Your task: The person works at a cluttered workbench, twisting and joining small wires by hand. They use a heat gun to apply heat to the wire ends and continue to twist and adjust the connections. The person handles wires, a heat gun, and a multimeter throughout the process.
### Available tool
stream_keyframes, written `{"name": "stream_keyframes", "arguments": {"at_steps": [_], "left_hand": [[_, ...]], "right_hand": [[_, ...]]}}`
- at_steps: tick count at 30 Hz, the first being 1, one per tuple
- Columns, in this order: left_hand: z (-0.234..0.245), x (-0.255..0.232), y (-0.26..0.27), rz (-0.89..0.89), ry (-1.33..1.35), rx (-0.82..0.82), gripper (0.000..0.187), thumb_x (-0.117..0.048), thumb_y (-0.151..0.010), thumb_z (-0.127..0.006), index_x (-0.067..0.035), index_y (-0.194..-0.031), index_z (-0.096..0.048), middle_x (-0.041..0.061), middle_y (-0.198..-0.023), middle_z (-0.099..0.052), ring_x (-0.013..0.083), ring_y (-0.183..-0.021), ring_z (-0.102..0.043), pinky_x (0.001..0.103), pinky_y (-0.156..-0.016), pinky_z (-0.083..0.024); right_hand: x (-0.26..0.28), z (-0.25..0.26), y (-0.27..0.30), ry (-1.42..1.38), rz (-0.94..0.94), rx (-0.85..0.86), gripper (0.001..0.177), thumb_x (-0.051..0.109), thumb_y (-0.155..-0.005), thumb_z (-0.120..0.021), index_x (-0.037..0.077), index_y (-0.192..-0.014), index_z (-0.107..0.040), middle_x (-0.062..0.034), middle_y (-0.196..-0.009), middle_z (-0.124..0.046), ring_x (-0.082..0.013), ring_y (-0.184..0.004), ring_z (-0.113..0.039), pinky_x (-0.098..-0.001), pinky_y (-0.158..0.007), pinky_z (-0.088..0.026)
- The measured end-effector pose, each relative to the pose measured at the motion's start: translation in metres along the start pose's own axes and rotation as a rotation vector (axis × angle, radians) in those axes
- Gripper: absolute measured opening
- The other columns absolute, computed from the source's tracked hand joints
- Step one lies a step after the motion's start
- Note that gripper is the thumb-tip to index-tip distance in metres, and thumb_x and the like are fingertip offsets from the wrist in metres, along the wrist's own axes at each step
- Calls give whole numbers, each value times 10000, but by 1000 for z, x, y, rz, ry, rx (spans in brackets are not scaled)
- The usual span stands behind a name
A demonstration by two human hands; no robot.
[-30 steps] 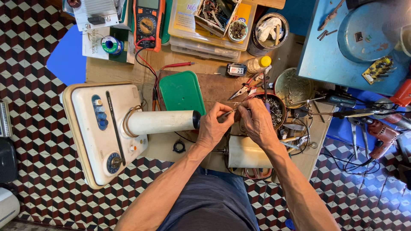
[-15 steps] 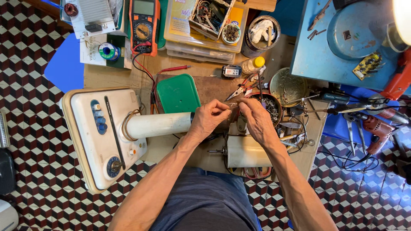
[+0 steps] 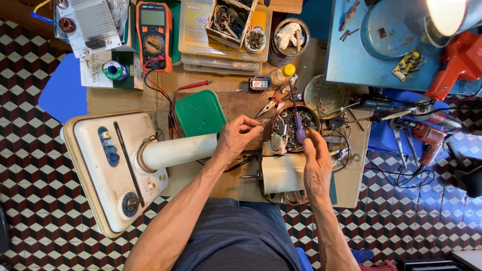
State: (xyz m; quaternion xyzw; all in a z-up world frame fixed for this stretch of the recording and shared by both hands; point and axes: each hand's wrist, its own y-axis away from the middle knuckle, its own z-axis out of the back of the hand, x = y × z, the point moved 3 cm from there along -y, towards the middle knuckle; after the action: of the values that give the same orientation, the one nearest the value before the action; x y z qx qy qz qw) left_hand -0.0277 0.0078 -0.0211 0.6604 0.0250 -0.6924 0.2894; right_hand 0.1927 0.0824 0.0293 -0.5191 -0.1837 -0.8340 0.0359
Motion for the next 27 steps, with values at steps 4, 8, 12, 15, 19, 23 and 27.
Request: {"name": "stream_keyframes", "arguments": {"at_steps": [4, 8, 12, 15, 19, 23, 27], "left_hand": [[5, 10, 5, -36, -18, -39, 229, -205, -895, -782, -29, -1026, -714, 55, -856, -800, 73, -751, -682, 249, -662, -527], [-6, 6, -3, -60, 16, -84, 209, -174, -882, -779, -31, -1024, -722, 65, -866, -789, 94, -787, -731, 226, -675, -566], [-1, 17, 1, -2, 57, -93, 259, -186, -885, -766, 8, -1046, -707, 96, -912, -804, 113, -834, -749, 221, -728, -546], [-5, 20, -1, 34, 65, -113, 279, -182, -882, -766, 18, -1064, -702, 112, -924, -806, 123, -852, -742, 217, -752, -534], [-7, 33, -1, 43, 70, -141, 266, -163, -890, -762, 25, -1068, -702, 126, -929, -808, 114, -864, -729, 219, -774, -524], [-9, 63, -12, 54, 114, -207, 273, -130, -885, -765, 46, -1078, -690, 149, -943, -806, 126, -865, -738, 236, -776, -530], [-9, 101, -27, 63, 168, -275, 279, -67, -867, -764, 89, -1077, -666, 193, -957, -798, 189, -880, -749, 277, -805, -562]], "right_hand": [[-29, 3, 27, -14, -154, -49, 481, 334, -1001, -565, 32, -1372, -609, -123, -1274, -690, -212, -1174, -626, -320, -1013, -469], [-40, 35, 52, 41, -186, -184, 462, 337, -975, -578, 39, -1325, -626, -111, -1284, -685, -212, -1208, -621, -324, -1035, -448], [-49, 78, 57, -54, -221, -322, 471, 357, -956, -581, 46, -1304, -650, -134, -1240, -730, -227, -1165, -660, -350, -1005, -485], [-50, 139, 29, 49, -269, -445, 458, 407, -991, -512, 97, -1277, -691, -105, -1133, -780, -201, -1092, -680, -330, -981, -482], [-48, 214, -44, 192, 11, -565, 456, 410, -1043, -511, 18, -1110, -736, -111, -982, -789, -205, -927, -739, -341, -875, -527], [-65, 255, -168, -182, 24, -477, 429, 367, -1008, -666, -42, -1105, -750, -107, -871, -692, -192, -816, -586, -370, -749, -444], [-75, 260, -262, -98, -100, -410, 462, 387, -830, -822, -22, -1011, -702, -44, -849, -697, -142, -766, -628, -304, -692, -481]]}}
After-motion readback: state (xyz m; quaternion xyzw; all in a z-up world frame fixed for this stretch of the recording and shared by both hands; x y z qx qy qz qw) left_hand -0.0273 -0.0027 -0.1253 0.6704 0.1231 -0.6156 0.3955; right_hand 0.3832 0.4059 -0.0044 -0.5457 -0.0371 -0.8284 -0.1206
